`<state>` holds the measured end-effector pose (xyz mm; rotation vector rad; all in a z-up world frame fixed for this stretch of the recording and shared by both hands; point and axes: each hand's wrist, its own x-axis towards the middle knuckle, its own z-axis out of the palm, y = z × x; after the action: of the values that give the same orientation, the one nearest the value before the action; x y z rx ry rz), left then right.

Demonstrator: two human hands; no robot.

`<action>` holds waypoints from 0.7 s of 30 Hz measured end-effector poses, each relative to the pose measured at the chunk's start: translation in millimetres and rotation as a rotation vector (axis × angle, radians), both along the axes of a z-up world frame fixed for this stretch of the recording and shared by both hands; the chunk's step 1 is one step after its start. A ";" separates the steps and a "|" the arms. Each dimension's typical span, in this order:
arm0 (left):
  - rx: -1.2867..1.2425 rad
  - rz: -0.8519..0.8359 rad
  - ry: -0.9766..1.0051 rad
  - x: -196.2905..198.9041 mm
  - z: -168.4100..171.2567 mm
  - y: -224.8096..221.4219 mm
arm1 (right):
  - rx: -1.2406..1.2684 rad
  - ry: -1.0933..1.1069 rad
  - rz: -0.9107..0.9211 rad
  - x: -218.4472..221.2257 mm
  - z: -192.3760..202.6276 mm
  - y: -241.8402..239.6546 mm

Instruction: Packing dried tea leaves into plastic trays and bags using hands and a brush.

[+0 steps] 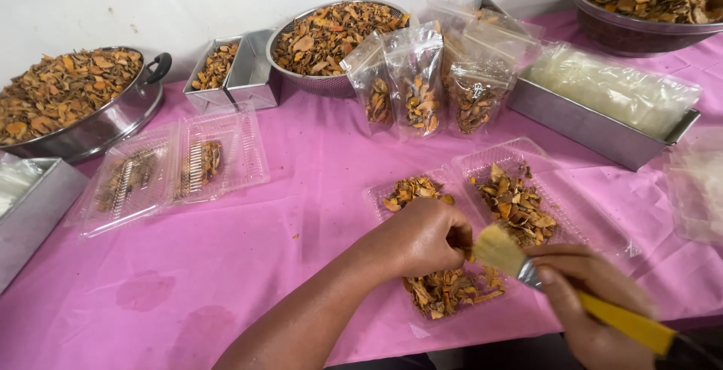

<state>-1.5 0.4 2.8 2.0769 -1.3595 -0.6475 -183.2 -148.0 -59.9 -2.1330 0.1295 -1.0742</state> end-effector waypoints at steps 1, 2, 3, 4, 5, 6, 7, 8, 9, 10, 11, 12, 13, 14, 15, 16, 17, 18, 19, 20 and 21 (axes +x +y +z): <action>0.001 -0.003 -0.005 0.1 3.0 -1.1 | 0.001 -0.005 -0.003 0.1 -4.7 4.9; 0.058 0.059 0.058 0.4 5.9 -2.1 | 0.036 -0.030 0.027 0.5 -9.4 9.9; 0.113 0.125 0.121 0.4 8.4 -2.8 | 0.069 -0.054 0.059 0.9 -14.3 14.6; 0.111 0.125 0.117 1.7 13.1 -2.9 | 0.068 -0.058 0.059 2.0 -11.3 14.7; 0.145 0.157 0.177 1.7 16.7 -2.2 | 0.039 -0.079 0.093 1.5 -8.7 15.5; 0.178 0.190 0.237 1.9 20.0 -1.6 | 0.010 -0.101 0.127 1.1 -6.4 16.2; 0.178 0.189 0.239 5.0 17.5 -1.2 | 0.011 -0.099 0.127 -0.6 -5.4 12.6; 0.118 0.178 0.254 8.1 14.9 -0.8 | 0.025 -0.074 0.059 -2.4 -4.3 9.0; 0.057 0.166 0.269 11.4 12.8 -1.0 | 0.036 -0.049 -0.010 -4.0 -2.7 4.8; 0.055 0.164 0.270 12.9 12.6 -1.2 | 0.035 -0.048 -0.011 -4.4 -0.6 6.7; 0.046 0.180 0.300 14.9 12.9 -1.1 | 0.041 -0.069 -0.069 -3.8 1.8 8.5; 0.037 0.196 0.330 17.0 13.3 -1.1 | 0.048 -0.091 -0.127 -3.2 4.3 10.3; 0.037 0.196 0.329 17.1 13.1 0.1 | 0.048 -0.092 -0.126 -1.7 -3.5 9.9; 0.014 0.179 0.405 17.3 12.9 1.1 | 0.056 -0.078 -0.006 -0.1 -11.2 9.5; -0.008 0.160 0.480 18.0 13.0 2.2 | 0.064 -0.066 0.114 2.1 -19.0 9.2; -0.008 0.160 0.477 21.2 9.7 1.3 | 0.064 -0.070 0.114 4.9 -15.3 11.2; -0.032 0.147 0.501 23.9 5.7 0.8 | -0.021 -0.122 0.146 6.9 -11.8 13.8; -0.056 0.133 0.525 26.8 1.5 0.4 | -0.107 -0.175 0.177 9.0 -8.6 16.3; -0.055 0.134 0.527 29.3 -3.3 -0.3 | -0.106 -0.174 0.177 5.1 -8.2 13.5; -0.087 0.112 0.585 31.8 -8.1 -0.9 | -0.048 -0.135 0.091 1.1 -7.8 10.7; -0.119 0.089 0.645 33.9 -13.0 -1.9 | 0.008 -0.094 0.004 -3.3 -7.1 7.7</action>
<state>32.4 -1.5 -10.3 1.6141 -0.9025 -1.0524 -186.6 -140.4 -66.9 -2.0707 0.0847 -1.1676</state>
